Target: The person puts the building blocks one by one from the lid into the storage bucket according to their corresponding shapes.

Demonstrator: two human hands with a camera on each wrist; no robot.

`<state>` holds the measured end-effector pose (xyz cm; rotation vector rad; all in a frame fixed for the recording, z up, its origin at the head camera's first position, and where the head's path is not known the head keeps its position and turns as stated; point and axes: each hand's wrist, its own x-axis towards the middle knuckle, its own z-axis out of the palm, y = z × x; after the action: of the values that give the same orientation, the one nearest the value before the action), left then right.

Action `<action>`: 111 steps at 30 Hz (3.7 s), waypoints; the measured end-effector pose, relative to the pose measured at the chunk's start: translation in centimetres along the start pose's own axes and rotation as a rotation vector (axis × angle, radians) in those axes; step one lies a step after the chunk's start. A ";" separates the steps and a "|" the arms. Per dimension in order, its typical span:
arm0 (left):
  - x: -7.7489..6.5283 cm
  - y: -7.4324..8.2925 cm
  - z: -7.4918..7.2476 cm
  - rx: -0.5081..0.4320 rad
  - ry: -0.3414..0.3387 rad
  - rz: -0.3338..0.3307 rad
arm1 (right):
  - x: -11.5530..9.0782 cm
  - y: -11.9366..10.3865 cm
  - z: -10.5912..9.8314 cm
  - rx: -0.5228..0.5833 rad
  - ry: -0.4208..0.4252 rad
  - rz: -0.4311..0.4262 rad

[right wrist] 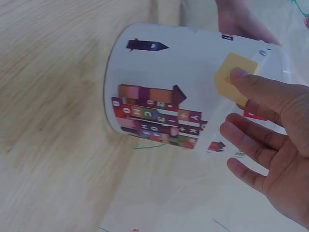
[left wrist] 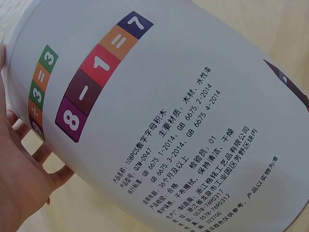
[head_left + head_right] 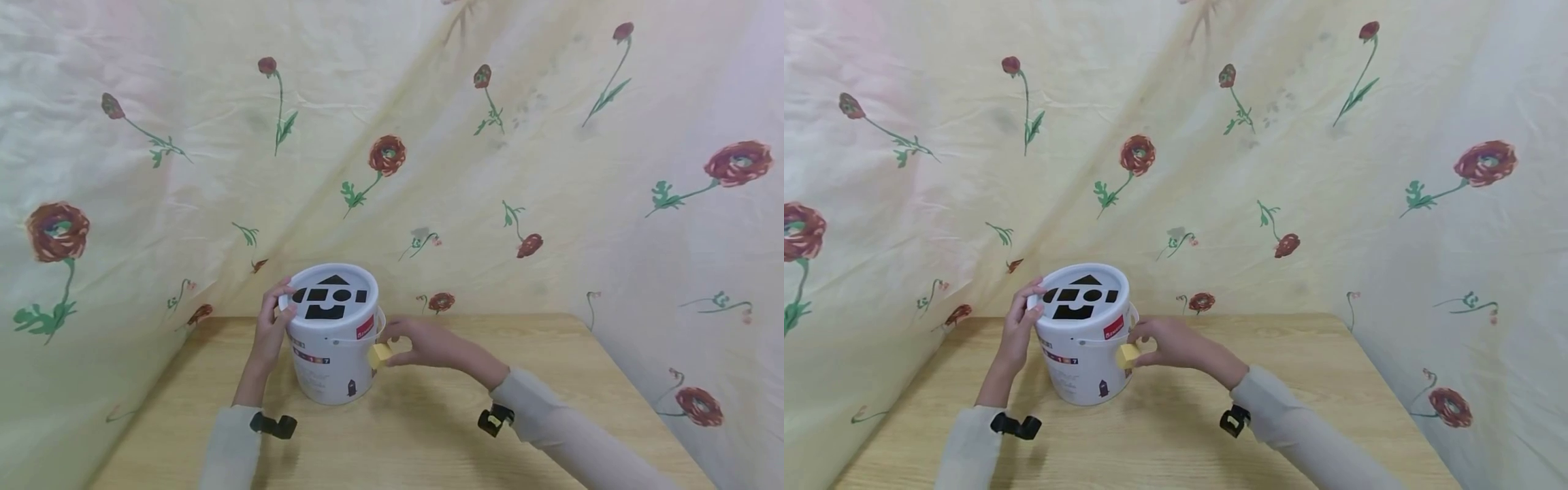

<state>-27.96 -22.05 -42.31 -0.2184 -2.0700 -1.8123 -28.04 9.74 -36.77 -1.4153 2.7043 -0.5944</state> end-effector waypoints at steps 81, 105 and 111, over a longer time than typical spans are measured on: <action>-0.1 0.1 -0.1 0.003 -0.012 0.020 | 9.5 -4.5 -5.7 -0.192 0.224 -0.010; -0.3 -0.2 0.1 -0.002 -0.028 0.011 | 11.0 -3.3 -1.4 -0.101 0.455 -0.049; -0.5 -0.2 0.2 0.009 -0.025 0.011 | 11.3 -2.7 -0.6 -0.059 0.473 -0.010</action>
<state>-27.67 -21.80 -42.72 -0.2510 -2.0886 -1.8024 -32.63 -0.46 -33.59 -1.4571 3.0885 -0.9670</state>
